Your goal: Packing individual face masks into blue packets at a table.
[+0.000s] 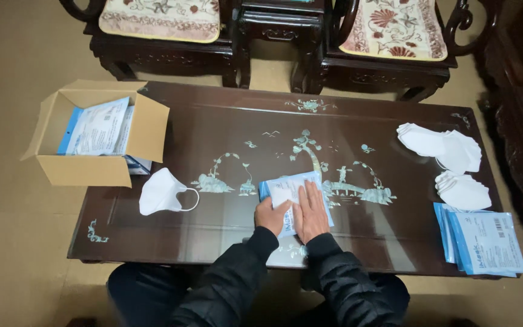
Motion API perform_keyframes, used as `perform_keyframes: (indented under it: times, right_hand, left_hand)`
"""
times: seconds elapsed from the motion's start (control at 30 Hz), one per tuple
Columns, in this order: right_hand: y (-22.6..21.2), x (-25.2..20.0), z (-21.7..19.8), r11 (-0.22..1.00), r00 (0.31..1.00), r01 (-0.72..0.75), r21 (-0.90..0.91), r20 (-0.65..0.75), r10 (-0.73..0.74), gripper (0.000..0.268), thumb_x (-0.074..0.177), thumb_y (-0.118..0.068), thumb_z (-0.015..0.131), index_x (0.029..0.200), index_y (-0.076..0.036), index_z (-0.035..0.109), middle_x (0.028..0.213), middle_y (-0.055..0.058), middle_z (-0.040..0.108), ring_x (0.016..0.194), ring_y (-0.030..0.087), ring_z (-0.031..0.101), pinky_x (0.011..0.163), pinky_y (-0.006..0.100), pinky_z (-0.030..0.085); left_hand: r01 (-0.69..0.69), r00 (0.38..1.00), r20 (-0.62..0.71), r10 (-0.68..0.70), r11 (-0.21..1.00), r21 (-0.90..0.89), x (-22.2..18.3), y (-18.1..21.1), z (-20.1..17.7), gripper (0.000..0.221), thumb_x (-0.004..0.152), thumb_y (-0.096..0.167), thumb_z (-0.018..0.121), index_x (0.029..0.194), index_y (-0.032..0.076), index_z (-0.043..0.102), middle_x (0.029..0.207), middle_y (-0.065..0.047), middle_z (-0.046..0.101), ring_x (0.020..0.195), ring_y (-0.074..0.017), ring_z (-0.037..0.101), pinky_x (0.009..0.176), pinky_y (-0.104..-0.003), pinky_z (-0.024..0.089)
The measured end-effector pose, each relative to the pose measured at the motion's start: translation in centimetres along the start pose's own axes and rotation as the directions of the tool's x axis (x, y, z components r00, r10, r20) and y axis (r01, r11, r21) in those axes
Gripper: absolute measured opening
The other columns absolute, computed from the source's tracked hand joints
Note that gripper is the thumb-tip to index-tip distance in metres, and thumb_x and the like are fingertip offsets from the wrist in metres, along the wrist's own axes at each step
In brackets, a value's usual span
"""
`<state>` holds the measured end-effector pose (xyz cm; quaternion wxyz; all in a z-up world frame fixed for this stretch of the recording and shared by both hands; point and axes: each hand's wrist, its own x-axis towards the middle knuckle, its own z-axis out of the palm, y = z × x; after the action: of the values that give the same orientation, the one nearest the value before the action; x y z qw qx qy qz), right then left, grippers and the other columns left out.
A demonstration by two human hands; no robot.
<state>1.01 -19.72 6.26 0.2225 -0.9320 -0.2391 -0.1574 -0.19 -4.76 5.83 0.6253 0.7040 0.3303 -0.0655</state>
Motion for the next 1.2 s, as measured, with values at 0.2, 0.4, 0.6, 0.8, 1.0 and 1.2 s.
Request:
perform_keyframes:
  times: [0.2, 0.4, 0.6, 0.8, 1.0, 1.2]
  right_hand:
    - [0.3, -0.1, 0.3, 1.000, 1.000, -0.021, -0.009, 0.017, 0.021, 0.055, 0.108, -0.038, 0.042, 0.154, -0.006, 0.045, 0.162, 0.018, 0.038, 0.153, 0.035, 0.030, 0.129, 0.044, 0.020]
    - [0.2, -0.2, 0.0, 1.000, 0.999, -0.015, -0.016, 0.037, 0.016, 0.056, 0.108, -0.039, 0.041, 0.154, -0.006, 0.044, 0.163, 0.018, 0.037, 0.154, 0.034, 0.029, 0.130, 0.044, 0.019]
    - [0.4, -0.2, 0.2, 0.999, 0.997, -0.026, -0.038, 0.071, 0.028, 0.058, 0.109, -0.043, 0.039, 0.155, -0.008, 0.044, 0.163, 0.017, 0.035, 0.154, 0.034, 0.027, 0.131, 0.042, 0.017]
    - [0.3, -0.1, 0.4, 0.990, 0.994, 0.012, -0.138, 0.112, 0.003, 0.061, 0.107, -0.050, 0.040, 0.156, -0.013, 0.043, 0.162, 0.018, 0.037, 0.155, 0.034, 0.027, 0.131, 0.045, 0.014]
    - [0.1, -0.2, 1.3, 0.981, 0.992, -0.022, -0.192, 0.120, 0.046, 0.064, 0.104, -0.054, 0.044, 0.156, -0.016, 0.043, 0.163, 0.017, 0.036, 0.155, 0.034, 0.027, 0.131, 0.047, 0.015]
    - [2.2, -1.2, 1.7, 0.956, 0.994, -0.061, -0.286, 0.072, 0.085, 0.054, 0.104, -0.044, 0.049, 0.153, -0.022, 0.050, 0.162, 0.017, 0.040, 0.154, 0.036, 0.031, 0.126, 0.055, 0.023]
  left_hand:
    - [0.003, 0.991, 0.135, 0.001, 1.000, -0.027, -1.2, 1.8, -0.3, 0.043, 0.094, 0.038, 0.074, 0.126, 0.011, 0.072, 0.119, -0.015, 0.075, 0.121, -0.0342, 0.066, 0.098, -0.046, 0.053]
    - [0.125, 0.964, 0.240, -0.111, 0.991, -0.045, -1.8, 2.5, -0.7, 0.050, 0.101, 0.041, 0.065, 0.143, 0.015, 0.061, 0.137, -0.013, 0.067, 0.134, -0.0348, 0.056, 0.110, -0.050, 0.047]
    - [0.089, 0.976, 0.200, -0.082, 0.996, -0.027, -0.7, 1.3, -0.2, 0.051, 0.098, 0.046, 0.065, 0.135, 0.012, 0.067, 0.128, -0.011, 0.071, 0.128, -0.0315, 0.061, 0.107, -0.045, 0.050]
    - [-0.021, 0.993, 0.119, 0.011, 0.996, 0.082, 0.8, -1.1, -1.2, 0.047, 0.083, 0.049, 0.079, 0.094, 0.004, 0.072, 0.091, -0.014, 0.075, 0.103, -0.0370, 0.070, 0.088, -0.047, 0.054]
    - [-0.093, 0.988, -0.139, 0.072, 0.984, -0.152, 1.5, -2.4, -6.1, 0.038, 0.091, 0.028, 0.077, 0.124, 0.010, 0.070, 0.112, -0.015, 0.076, 0.095, -0.0282, 0.076, 0.080, -0.040, 0.067]
    - [-0.044, 0.998, 0.021, 0.054, 0.944, -0.327, 2.2, -2.9, -8.0, 0.034, 0.102, 0.009, 0.063, 0.134, -0.003, 0.059, 0.119, -0.022, 0.070, 0.088, -0.0250, 0.076, 0.074, -0.032, 0.070]
